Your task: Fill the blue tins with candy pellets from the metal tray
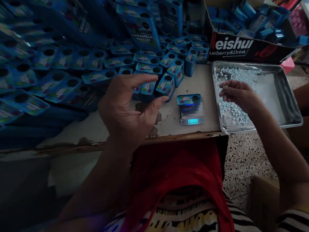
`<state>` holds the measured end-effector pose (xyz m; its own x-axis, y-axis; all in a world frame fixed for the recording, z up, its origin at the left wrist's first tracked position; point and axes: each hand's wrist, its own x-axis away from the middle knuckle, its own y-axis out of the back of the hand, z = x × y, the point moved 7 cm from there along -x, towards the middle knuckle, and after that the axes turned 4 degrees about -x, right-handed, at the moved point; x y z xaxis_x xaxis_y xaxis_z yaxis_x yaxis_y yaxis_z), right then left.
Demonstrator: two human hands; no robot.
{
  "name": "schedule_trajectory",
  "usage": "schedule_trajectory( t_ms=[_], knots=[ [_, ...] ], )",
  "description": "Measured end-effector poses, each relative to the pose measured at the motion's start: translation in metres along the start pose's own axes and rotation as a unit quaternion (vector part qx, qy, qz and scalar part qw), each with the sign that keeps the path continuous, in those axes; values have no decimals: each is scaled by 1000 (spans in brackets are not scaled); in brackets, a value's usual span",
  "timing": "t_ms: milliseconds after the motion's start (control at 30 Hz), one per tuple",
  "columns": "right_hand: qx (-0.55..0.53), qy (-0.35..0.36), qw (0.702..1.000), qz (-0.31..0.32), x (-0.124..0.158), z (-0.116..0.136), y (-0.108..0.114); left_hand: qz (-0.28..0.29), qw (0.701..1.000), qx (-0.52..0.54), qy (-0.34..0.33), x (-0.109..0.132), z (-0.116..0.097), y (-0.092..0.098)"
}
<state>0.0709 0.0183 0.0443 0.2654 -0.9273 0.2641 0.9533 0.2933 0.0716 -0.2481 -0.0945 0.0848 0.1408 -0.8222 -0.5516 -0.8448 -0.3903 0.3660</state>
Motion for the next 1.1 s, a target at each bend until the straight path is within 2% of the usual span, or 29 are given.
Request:
schedule_trajectory(
  t_ms=[233,433,633,733,800,900,1000,1100],
  knots=[
    [31,1,999,-26,12,-14,33,63,998,-22,-11,-2,3,-36],
    [41,3,999,-30,15,-26,53,115,989,-93,-28,4,10,-63],
    [49,35,997,-49,14,-20,71,120,985,-125,22,8,24,-77],
    [53,59,996,-42,15,-7,53,142,977,-158,18,12,33,-86],
    [55,90,994,-25,15,6,26,150,974,-168,20,15,40,-90],
    [84,137,987,21,9,19,-27,146,974,-169,24,18,47,-92],
    [174,162,968,73,-1,18,-72,140,973,-184,21,17,49,-90],
    [247,162,951,88,-16,6,-89,159,968,-195,20,11,51,-94]
  ],
)
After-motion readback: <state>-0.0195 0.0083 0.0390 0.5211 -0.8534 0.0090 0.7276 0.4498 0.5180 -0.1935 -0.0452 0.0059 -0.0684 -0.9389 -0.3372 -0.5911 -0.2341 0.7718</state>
